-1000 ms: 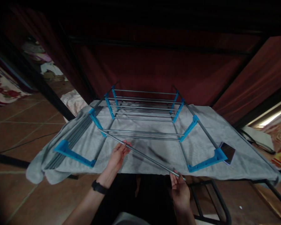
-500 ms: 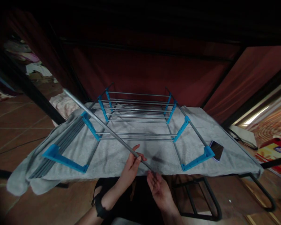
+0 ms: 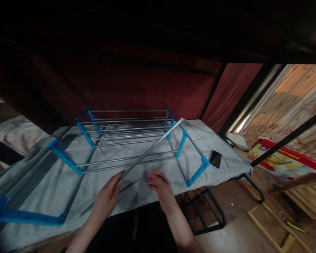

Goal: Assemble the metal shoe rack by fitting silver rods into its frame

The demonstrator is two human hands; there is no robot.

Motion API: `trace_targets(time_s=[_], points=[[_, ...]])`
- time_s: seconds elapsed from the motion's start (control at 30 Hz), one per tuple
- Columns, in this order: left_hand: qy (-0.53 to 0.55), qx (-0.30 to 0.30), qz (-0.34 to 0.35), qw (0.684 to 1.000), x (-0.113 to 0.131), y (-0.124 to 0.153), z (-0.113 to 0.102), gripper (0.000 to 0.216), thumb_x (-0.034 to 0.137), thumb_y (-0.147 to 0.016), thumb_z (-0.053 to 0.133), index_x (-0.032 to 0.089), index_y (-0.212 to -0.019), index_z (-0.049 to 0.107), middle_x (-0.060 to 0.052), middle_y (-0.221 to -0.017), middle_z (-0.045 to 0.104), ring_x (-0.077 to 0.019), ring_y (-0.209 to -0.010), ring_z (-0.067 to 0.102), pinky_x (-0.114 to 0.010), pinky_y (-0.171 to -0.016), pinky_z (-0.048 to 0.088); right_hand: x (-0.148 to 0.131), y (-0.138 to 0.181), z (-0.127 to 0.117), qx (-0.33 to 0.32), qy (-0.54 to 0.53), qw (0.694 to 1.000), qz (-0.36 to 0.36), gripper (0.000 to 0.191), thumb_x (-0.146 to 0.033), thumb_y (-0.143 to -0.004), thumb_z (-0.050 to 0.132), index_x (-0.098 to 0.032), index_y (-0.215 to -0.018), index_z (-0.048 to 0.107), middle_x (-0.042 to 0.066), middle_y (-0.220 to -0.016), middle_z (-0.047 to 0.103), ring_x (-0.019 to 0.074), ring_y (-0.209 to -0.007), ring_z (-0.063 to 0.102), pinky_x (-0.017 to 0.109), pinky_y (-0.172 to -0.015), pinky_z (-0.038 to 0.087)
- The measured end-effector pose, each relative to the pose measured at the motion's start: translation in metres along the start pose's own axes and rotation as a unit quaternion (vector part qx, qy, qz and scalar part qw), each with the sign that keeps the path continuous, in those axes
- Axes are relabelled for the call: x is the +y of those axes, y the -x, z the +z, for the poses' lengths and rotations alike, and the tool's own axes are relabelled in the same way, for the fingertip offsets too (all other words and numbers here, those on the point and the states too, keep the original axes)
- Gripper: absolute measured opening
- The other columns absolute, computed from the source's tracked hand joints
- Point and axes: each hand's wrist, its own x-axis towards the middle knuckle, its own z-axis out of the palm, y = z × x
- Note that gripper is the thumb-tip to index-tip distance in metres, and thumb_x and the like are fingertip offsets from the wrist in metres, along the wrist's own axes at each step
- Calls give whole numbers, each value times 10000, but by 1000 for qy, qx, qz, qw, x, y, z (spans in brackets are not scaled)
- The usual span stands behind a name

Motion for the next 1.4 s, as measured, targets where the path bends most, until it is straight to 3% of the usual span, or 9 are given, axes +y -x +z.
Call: trace_targets(time_s=[0.13,0.27,0.5,0.67,0.87,1.03,1.13,1.27,1.4], points=[[-212,-70,88,971,-31,11,1,430,271,-953,503,289,-1316,733,-107,-1160,800,-299,-985,757,-403,-875,596,-3,-17,-2,39,-39,997,-49,434,-414,-743,902,-229,-1099,736,75,-1081,811,223,-978,744,383,-881,601],[-329,-107,152,926,-47,17,3,523,164,-929,404,274,-1330,721,-107,-1078,808,-280,-903,756,-389,-837,575,-2,-32,-7,58,-61,993,-78,438,-429,-776,877,-233,-1131,712,71,-1096,810,208,-927,740,372,-850,603],[-334,-109,165,922,-72,14,-2,509,180,-923,421,273,-1322,723,-111,-1102,803,-282,-913,749,-386,-843,568,-12,-54,-26,97,-61,986,-124,396,-401,-750,879,-226,-1051,688,28,-937,803,179,-762,728,349,-768,608],[-339,-114,169,918,-88,5,-10,465,273,-960,422,251,-1288,750,-111,-1005,806,-289,-829,741,-391,-796,561,-22,-70,-43,132,-80,976,-153,350,-381,-736,870,-232,-971,657,15,-919,803,159,-760,732,302,-725,615],[-323,-133,147,925,-96,-4,-19,427,387,-967,457,271,-1226,776,-111,-1060,812,-297,-877,753,-394,-824,575,-12,-88,-63,192,-89,962,-175,372,-316,-691,900,-279,-928,616,-65,-868,787,137,-769,752,270,-723,629],[-346,-151,104,920,-109,-5,-31,386,434,-952,479,270,-1109,791,-113,-1037,805,-316,-912,755,-424,-867,579,6,-94,-80,195,-115,965,-134,302,-345,-756,883,-249,-895,634,-6,-837,791,160,-739,760,270,-657,635],[-384,-193,76,900,-113,-3,-40,387,385,-967,433,241,-1051,783,-133,-1067,798,-318,-938,756,-452,-921,573,21,-95,-90,191,-122,970,-89,236,-308,-786,869,-234,-853,655,8,-829,798,147,-719,753,240,-629,626],[-436,-257,50,861,-105,-2,-47,424,281,-999,354,208,-1114,756,-138,-1153,779,-304,-1044,752,-473,-1008,547,35,-98,-102,190,-125,972,-50,119,-206,-830,811,-220,-863,697,16,-820,802,141,-727,759,227,-654,630],[-459,-263,43,847,-106,-1,-50,391,263,-1007,378,211,-1144,740,-124,-1185,772,-278,-1068,749,-441,-1008,555,40,-101,-112,194,-121,972,-45,110,-157,-845,776,-227,-877,697,13,-844,806,149,-738,761,256,-681,642]])
